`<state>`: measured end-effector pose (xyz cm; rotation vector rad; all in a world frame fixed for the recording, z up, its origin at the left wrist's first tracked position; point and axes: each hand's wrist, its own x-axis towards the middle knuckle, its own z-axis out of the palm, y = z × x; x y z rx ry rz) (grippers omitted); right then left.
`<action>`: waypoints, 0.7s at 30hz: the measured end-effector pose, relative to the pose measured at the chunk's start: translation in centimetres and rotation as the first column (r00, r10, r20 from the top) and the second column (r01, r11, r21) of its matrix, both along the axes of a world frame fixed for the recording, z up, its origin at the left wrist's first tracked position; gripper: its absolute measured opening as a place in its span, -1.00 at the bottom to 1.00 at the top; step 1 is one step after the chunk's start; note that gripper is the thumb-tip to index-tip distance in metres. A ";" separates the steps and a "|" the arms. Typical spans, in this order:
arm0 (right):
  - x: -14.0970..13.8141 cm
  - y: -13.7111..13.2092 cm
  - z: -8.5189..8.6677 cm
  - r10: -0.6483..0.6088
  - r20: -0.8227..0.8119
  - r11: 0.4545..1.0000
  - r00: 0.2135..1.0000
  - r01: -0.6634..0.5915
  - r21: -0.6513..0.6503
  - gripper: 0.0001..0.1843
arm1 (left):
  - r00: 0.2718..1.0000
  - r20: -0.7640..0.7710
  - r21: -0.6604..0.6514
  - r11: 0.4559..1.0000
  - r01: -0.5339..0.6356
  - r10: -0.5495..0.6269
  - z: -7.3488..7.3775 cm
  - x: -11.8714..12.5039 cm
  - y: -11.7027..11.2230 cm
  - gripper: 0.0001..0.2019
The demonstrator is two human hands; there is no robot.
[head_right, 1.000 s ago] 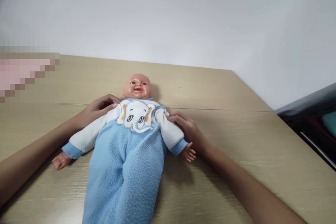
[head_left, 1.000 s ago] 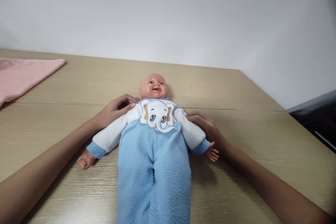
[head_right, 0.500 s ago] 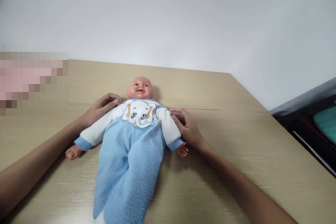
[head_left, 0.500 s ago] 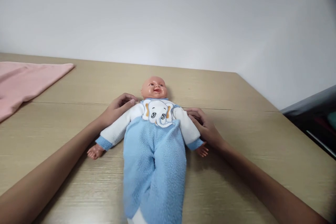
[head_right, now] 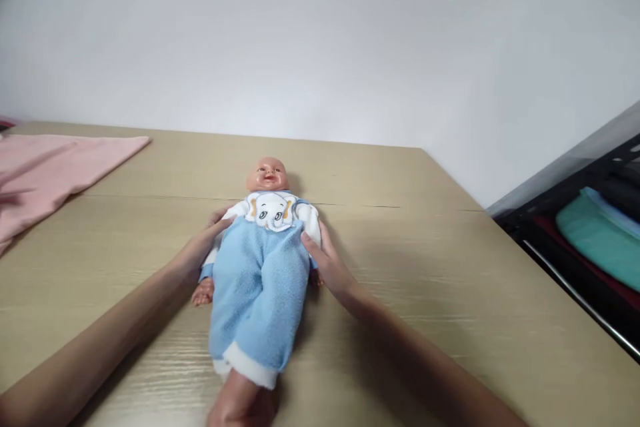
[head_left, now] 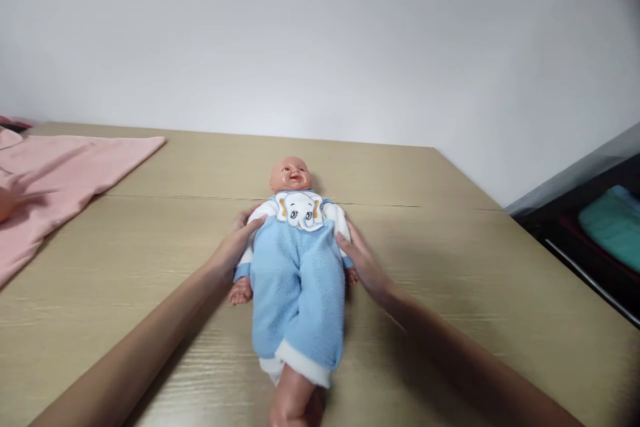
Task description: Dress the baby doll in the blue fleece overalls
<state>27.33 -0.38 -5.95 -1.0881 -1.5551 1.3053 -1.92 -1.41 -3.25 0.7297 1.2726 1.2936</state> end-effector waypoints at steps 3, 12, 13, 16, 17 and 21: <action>-0.5 -0.5 1.0 -0.027 -0.119 0.996 0.993 0.016 -0.092 -0.12 | 0.999 0.028 -0.093 0.995 0.025 -0.023 1.4 1.2 -0.9 -0.42; 1.7 -2.9 2.4 0.096 -0.202 0.980 0.975 -0.128 -0.152 0.01 | 0.999 0.017 -0.120 0.992 -0.038 0.040 1.9 4.0 -8.0 -0.25; 2.1 -3.5 2.6 0.122 -0.191 0.980 0.974 -0.148 -0.132 0.03 | 0.998 -0.012 -0.084 0.995 -0.061 0.060 1.4 4.2 -9.3 -0.22; 3.4 -5.8 3.5 0.226 -0.157 0.969 0.961 -0.239 -0.067 0.12 | 0.992 -0.100 -0.067 0.995 -0.078 0.071 -0.1 4.3 -13.9 -0.14; 3.9 -6.7 3.9 0.257 -0.150 0.962 0.955 -0.268 -0.055 0.16 | 0.991 -0.125 -0.072 0.996 -0.049 0.039 -0.5 4.2 -15.5 -0.13; 5.9 -10.9 5.0 0.307 -0.067 0.949 0.949 -0.311 -0.059 0.28 | 0.954 -0.161 -0.130 0.964 0.233 -0.252 -1.4 3.5 -21.7 -0.36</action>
